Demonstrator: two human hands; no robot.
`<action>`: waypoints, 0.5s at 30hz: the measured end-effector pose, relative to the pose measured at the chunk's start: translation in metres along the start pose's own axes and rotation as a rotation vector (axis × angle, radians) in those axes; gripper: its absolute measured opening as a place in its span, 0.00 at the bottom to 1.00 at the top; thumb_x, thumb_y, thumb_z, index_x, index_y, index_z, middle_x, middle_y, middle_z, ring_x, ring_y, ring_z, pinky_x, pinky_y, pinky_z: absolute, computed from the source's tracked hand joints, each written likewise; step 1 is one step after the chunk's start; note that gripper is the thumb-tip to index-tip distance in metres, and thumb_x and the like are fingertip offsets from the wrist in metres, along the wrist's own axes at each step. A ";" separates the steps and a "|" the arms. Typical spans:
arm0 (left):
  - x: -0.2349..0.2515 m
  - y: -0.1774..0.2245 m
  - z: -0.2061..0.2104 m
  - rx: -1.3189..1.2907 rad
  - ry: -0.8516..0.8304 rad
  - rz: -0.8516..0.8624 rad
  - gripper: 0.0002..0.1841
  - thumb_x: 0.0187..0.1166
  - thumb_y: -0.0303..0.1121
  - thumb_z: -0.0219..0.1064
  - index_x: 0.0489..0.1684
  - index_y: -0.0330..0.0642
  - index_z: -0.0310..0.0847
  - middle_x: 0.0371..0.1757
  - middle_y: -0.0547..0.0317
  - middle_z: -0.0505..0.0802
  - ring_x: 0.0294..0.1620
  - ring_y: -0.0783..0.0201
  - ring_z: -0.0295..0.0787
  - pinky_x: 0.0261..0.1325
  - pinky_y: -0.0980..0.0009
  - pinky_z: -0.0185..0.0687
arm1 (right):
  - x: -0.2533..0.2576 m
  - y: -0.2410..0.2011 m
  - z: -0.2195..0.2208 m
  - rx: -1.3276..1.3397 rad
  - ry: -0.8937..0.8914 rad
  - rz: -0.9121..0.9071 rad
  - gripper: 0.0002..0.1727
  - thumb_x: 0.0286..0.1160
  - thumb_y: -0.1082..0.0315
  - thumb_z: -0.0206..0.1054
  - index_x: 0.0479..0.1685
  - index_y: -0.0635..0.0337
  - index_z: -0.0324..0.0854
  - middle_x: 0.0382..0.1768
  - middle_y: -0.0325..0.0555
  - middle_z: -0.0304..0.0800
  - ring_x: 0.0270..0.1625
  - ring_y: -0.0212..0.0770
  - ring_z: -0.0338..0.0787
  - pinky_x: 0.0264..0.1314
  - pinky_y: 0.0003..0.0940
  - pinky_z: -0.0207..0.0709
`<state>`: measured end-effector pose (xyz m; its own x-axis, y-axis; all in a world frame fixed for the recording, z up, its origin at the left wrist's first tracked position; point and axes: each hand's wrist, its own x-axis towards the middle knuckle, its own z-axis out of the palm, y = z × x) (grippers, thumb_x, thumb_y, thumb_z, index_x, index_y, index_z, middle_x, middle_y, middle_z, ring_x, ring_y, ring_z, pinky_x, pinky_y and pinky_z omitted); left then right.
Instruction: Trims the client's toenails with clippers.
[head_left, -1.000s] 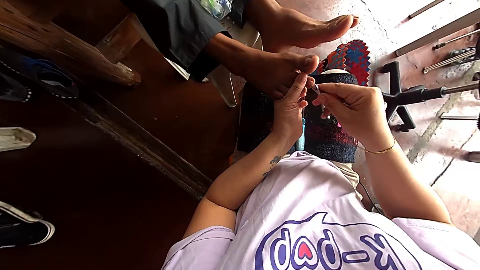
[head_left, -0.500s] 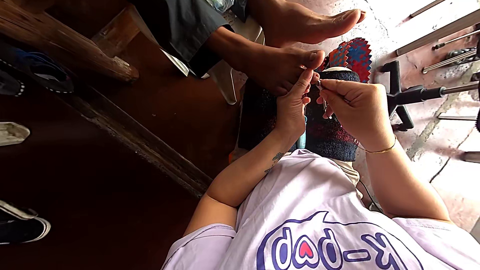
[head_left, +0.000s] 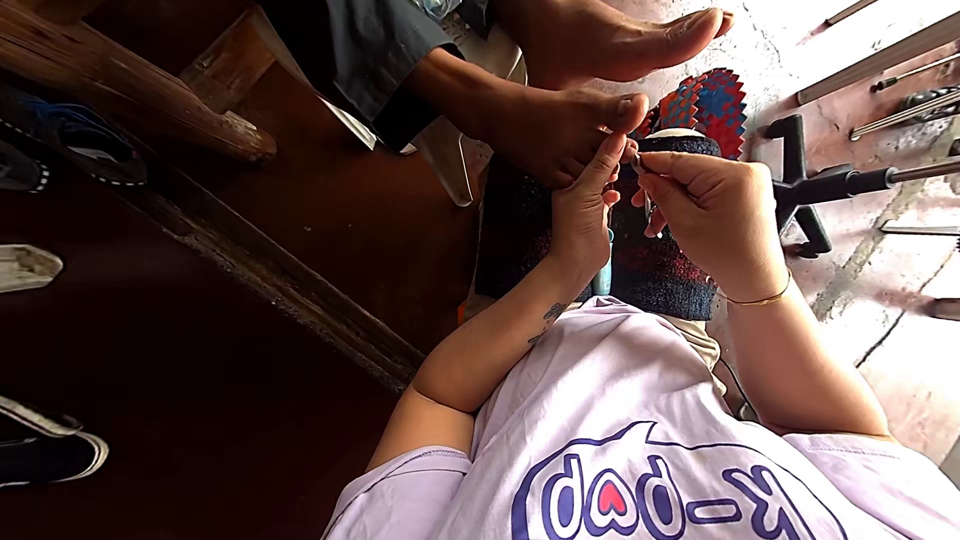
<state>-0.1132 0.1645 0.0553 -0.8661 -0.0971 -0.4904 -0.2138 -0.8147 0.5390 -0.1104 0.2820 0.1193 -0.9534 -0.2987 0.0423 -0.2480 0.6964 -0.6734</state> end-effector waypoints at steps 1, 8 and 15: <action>0.000 0.000 0.000 -0.004 -0.002 -0.001 0.03 0.81 0.32 0.70 0.38 0.47 0.88 0.40 0.65 0.90 0.48 0.69 0.84 0.57 0.68 0.78 | 0.000 0.001 0.001 -0.019 0.008 -0.011 0.14 0.87 0.66 0.61 0.59 0.59 0.90 0.36 0.36 0.94 0.27 0.21 0.88 0.32 0.18 0.84; 0.002 -0.002 -0.001 -0.010 -0.009 0.005 0.04 0.81 0.31 0.69 0.36 0.46 0.88 0.37 0.66 0.89 0.41 0.73 0.83 0.42 0.78 0.78 | -0.004 0.006 0.012 -0.161 0.093 -0.111 0.15 0.87 0.68 0.61 0.60 0.62 0.91 0.37 0.47 0.96 0.31 0.32 0.91 0.37 0.27 0.85; 0.001 -0.002 0.000 0.003 -0.001 0.001 0.03 0.82 0.31 0.68 0.38 0.46 0.86 0.38 0.66 0.88 0.43 0.71 0.83 0.52 0.73 0.79 | -0.008 0.014 0.027 -0.365 0.239 -0.260 0.13 0.85 0.71 0.64 0.58 0.63 0.91 0.40 0.56 0.97 0.38 0.51 0.95 0.39 0.43 0.84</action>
<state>-0.1138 0.1658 0.0538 -0.8668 -0.0975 -0.4891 -0.2144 -0.8126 0.5419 -0.1019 0.2765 0.0900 -0.8542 -0.3648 0.3706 -0.4858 0.8141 -0.3182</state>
